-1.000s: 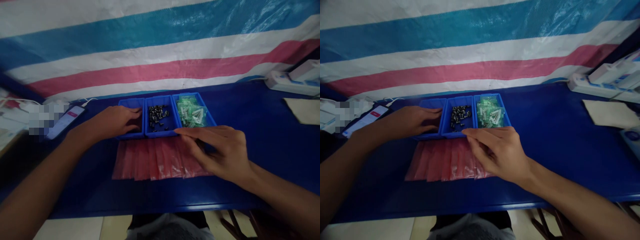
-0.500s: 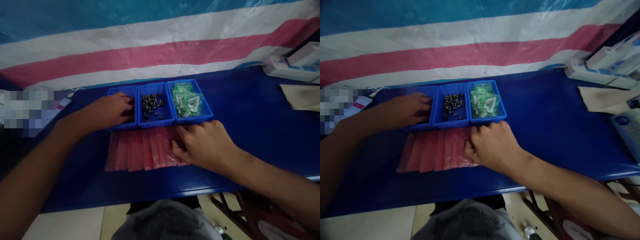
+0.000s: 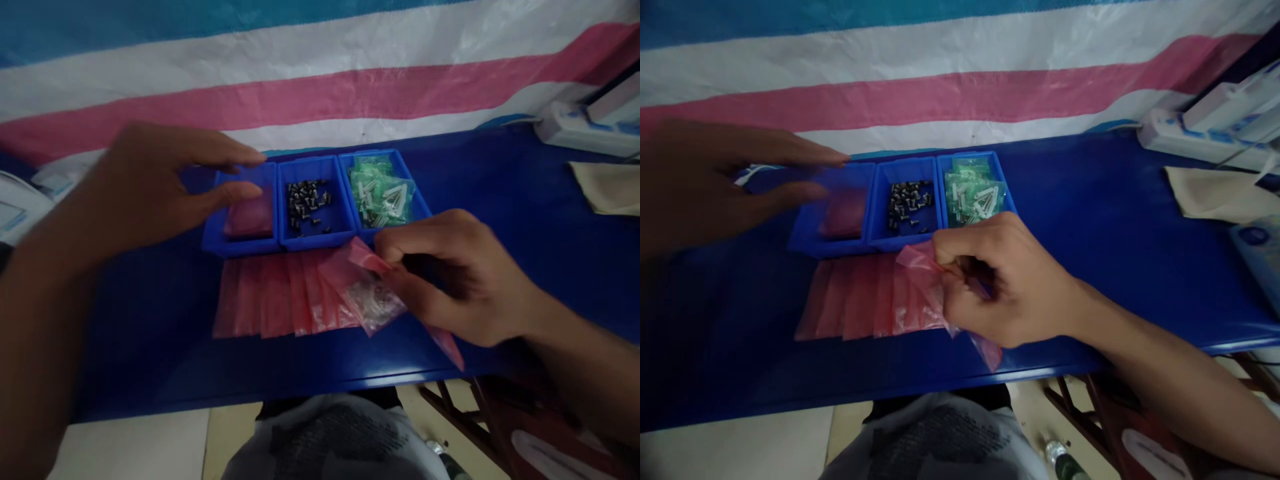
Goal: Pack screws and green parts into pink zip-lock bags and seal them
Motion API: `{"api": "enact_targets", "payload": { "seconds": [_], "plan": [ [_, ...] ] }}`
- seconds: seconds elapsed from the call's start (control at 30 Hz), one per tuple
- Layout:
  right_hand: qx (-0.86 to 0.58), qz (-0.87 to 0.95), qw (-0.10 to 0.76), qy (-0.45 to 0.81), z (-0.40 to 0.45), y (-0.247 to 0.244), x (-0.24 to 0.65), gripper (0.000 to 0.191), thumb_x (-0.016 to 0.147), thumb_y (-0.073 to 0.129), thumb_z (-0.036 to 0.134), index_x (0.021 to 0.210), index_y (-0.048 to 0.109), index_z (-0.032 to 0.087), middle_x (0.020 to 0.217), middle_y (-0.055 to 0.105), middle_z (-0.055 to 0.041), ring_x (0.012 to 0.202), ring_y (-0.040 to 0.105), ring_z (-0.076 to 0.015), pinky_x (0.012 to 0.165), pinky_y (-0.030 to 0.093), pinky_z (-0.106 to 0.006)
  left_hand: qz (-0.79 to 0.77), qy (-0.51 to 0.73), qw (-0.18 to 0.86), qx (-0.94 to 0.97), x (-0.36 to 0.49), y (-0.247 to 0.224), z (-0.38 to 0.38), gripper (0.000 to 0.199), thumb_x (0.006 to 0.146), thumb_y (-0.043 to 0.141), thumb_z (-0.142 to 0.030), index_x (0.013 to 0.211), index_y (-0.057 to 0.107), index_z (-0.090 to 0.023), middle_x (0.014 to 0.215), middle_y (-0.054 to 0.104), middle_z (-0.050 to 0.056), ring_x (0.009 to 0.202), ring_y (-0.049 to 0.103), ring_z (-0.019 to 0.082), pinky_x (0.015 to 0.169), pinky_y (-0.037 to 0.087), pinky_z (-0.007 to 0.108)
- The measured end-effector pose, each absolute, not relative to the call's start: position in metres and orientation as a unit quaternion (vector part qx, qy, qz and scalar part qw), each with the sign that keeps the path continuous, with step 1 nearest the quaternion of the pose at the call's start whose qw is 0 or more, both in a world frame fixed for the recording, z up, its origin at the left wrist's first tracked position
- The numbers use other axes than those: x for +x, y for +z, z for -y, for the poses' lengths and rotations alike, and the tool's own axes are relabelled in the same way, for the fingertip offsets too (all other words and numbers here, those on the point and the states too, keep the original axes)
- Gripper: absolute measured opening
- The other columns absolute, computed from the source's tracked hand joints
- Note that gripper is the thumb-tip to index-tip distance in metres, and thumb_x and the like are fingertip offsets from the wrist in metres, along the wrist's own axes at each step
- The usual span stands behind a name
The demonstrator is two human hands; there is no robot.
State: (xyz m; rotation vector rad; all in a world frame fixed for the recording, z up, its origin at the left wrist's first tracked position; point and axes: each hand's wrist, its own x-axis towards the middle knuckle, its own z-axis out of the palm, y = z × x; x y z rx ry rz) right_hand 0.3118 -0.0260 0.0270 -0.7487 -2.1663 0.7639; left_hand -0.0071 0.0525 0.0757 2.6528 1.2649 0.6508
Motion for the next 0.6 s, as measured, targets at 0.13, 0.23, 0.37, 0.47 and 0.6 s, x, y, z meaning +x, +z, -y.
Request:
{"api": "enact_targets", "payload": {
  "seconds": [0.13,0.23,0.37,0.47,0.6],
  "plan": [
    [-0.237,0.822,0.434,0.282,0.034,0.03,0.305,0.022,0.098,0.06,0.01,0.083,0.056,0.026,0.07,0.061,0.0029,0.059,0.057,-0.0115,0.053,0.046,-0.029,-0.329,0.222,0.389,0.831,0.027,0.07,-0.008,0.06,0.099,0.077,-0.054,0.155,0.062,-0.037,0.14,0.079,-0.002,0.129,0.078,0.028,0.108,0.068,0.045],
    [-0.272,0.786,0.481,0.277,0.037,0.028,0.3,0.019,0.1,0.065,0.01,0.093,0.065,0.028,0.067,0.064,0.0047,0.056,0.062,-0.0121,0.052,0.053,-0.029,-0.346,0.129,0.461,0.807,0.041,0.061,0.008,0.056,0.088,0.09,-0.05,0.14,0.073,-0.039,0.122,0.085,-0.004,0.107,0.084,0.028,0.084,0.074,0.037],
    [-0.341,0.695,0.579,0.257,0.031,0.026,0.298,0.024,0.093,0.078,0.007,0.09,0.066,0.028,0.081,0.07,0.005,0.055,0.064,-0.0068,0.05,0.055,-0.021,-0.394,0.177,0.443,0.786,0.028,0.061,0.001,0.017,0.088,0.089,-0.04,0.104,0.086,-0.037,0.079,0.082,-0.008,0.056,0.074,0.018,0.048,0.061,0.027],
    [-0.367,0.631,0.62,0.288,0.023,0.026,0.298,0.03,0.087,0.086,0.013,0.092,0.06,0.027,0.112,0.068,0.0029,0.067,0.07,-0.0044,0.049,0.057,-0.016,-0.417,0.332,0.387,0.753,0.017,0.06,-0.009,0.024,0.085,0.088,-0.035,0.109,0.086,-0.038,0.091,0.084,-0.006,0.069,0.079,0.019,0.056,0.064,0.028],
    [-0.349,0.615,0.613,0.351,0.019,0.026,0.297,0.037,0.086,0.083,0.009,0.101,0.057,0.031,0.13,0.058,0.0007,0.081,0.07,-0.0093,0.04,0.053,-0.021,-0.425,0.369,0.467,0.682,0.015,0.05,-0.014,0.054,0.078,0.091,-0.028,0.13,0.078,-0.033,0.096,0.086,-0.004,0.086,0.085,0.025,0.067,0.071,0.032]
  ]
}}
